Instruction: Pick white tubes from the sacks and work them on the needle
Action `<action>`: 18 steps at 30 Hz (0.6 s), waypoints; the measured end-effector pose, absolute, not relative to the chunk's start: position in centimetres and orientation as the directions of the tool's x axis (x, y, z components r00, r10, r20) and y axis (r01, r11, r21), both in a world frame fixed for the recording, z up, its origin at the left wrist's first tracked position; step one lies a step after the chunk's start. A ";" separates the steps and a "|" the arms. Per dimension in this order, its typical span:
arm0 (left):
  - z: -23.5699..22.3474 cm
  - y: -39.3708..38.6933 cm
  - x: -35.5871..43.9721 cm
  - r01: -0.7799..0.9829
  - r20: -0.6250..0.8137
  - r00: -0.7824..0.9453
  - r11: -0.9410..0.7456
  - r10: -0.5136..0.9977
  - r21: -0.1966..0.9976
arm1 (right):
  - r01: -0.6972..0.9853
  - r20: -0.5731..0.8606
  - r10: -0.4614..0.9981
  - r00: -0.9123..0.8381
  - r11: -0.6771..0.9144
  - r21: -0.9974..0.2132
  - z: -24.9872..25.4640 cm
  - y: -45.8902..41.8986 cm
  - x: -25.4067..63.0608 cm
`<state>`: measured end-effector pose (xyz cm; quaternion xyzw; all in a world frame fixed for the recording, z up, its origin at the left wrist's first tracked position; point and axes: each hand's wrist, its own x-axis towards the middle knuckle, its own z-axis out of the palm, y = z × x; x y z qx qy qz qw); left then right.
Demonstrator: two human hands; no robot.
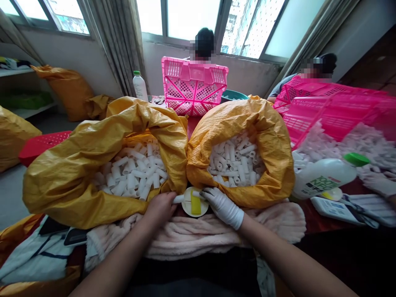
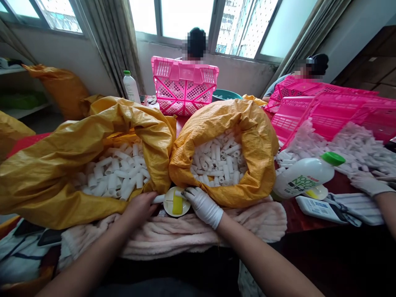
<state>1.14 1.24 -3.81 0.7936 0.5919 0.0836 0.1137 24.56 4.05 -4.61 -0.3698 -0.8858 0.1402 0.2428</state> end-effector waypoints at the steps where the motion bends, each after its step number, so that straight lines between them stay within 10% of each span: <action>1: -3.9 1.3 1.1 0.918 0.004 0.292 -0.282 0.956 0.279 | 0.569 0.344 0.712 -0.613 0.699 -0.433 -4.5 3.8 24.7; 18: -3.4 1.1 1.2 0.919 -0.004 0.275 -0.262 0.961 0.294 | 0.528 0.338 0.580 -0.741 0.814 -0.242 -4.3 1.0 25.4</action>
